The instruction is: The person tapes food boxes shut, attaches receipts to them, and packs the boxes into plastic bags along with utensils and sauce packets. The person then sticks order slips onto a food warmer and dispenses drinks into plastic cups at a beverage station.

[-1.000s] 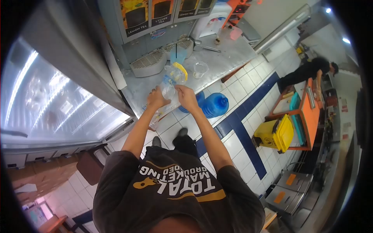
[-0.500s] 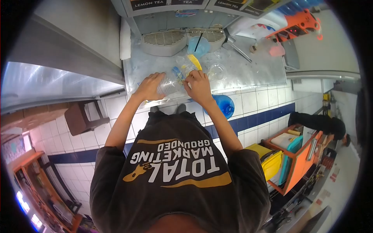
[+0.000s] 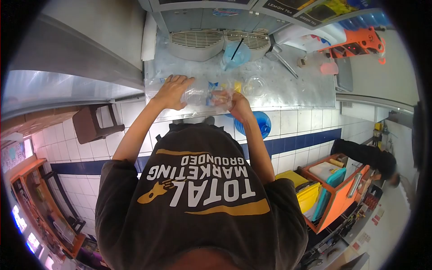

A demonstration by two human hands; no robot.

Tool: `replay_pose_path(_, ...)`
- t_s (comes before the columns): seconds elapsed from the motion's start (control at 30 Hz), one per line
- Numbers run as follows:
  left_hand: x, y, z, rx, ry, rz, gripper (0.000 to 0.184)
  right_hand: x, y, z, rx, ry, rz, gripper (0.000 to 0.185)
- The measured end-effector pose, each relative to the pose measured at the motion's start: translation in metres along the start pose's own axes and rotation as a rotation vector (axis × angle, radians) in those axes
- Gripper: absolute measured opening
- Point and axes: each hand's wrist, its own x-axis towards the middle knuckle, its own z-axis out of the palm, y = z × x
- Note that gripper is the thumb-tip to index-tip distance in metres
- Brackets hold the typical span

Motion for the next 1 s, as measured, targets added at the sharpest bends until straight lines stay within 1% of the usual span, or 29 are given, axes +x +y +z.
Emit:
replay_pose_path(0.03, 0.001, 0.002, 0.000, 0.009, 0.002, 0.018, 0.098, 0.005, 0.004, -0.003, 0.000, -0.004, 0.007, 0.019)
replay_pose_path(0.07, 0.001, 0.003, 0.001, 0.008, 0.000, 0.011, 0.098, 0.011, 0.011, -0.006, -0.394, 0.017, -0.064, 0.025)
replay_pose_path(0.1, 0.000, 0.006, 0.004, -0.003, 0.047, 0.029, 0.094, 0.015, 0.017, -0.010, -0.786, 0.038, -0.135, 0.032)
replay_pose_path(0.13, 0.000, 0.007, 0.005, -0.015, 0.093, 0.050, 0.091, 0.020, 0.022, -0.014, -0.782, 0.036, -0.128, 0.032)
replay_pose_path(0.17, 0.000, 0.008, 0.007, -0.017, 0.091, 0.045, 0.091, 0.025, 0.023, -0.013, -0.850, 0.048, -0.057, 0.035)
replay_pose_path(0.2, 0.000, 0.009, 0.009, -0.010, 0.099, 0.054, 0.087, 0.029, 0.024, -0.012, -0.919, 0.059, 0.015, 0.039)
replay_pose_path(0.23, 0.001, 0.010, 0.010, -0.002, 0.107, 0.062, 0.084, 0.029, 0.026, -0.011, -0.922, 0.056, 0.020, 0.039)
replay_pose_path(0.3, 0.001, 0.010, 0.011, -0.003, 0.119, 0.059, 0.082, 0.029, 0.030, -0.006, -0.787, 0.047, -0.036, 0.033)
replay_pose_path(0.33, 0.000, 0.011, 0.011, 0.000, 0.128, 0.061, 0.081, 0.030, 0.031, -0.003, -0.788, 0.045, -0.033, 0.033)
replay_pose_path(0.4, 0.000, 0.011, 0.012, 0.000, 0.136, 0.071, 0.081, 0.032, 0.033, -0.001, -0.953, 0.091, -0.003, 0.032)
replay_pose_path(0.53, 0.000, 0.010, 0.014, 0.032, 0.179, 0.110, 0.080, 0.039, 0.046, -0.010, -0.939, 0.060, -0.019, 0.032)
replay_pose_path(0.63, 0.000, 0.012, 0.014, 0.045, 0.193, 0.109, 0.082, 0.042, 0.051, -0.005, -0.914, 0.068, -0.079, 0.030)
replay_pose_path(0.73, 0.000, 0.012, 0.016, 0.044, 0.198, 0.099, 0.083, 0.043, 0.051, 0.003, -0.957, 0.090, -0.082, 0.034)
replay_pose_path(0.8, 0.001, 0.014, 0.017, 0.042, 0.199, 0.092, 0.083, 0.040, 0.046, 0.013, -1.046, 0.126, -0.093, 0.035)
replay_pose_path(0.87, 0.002, 0.018, 0.018, 0.041, 0.203, 0.087, 0.083, 0.044, 0.050, 0.000, -1.077, 0.112, -0.082, 0.034)
replay_pose_path(0.93, 0.002, 0.023, 0.018, 0.051, 0.211, 0.030, 0.082, 0.045, 0.055, -0.012, -1.109, 0.097, -0.074, 0.033)
replay_pose_path(1.0, 0.004, 0.022, 0.027, 0.048, 0.229, 0.022, 0.081, 0.042, 0.059, -0.021, -0.990, 0.131, -0.234, 0.031)
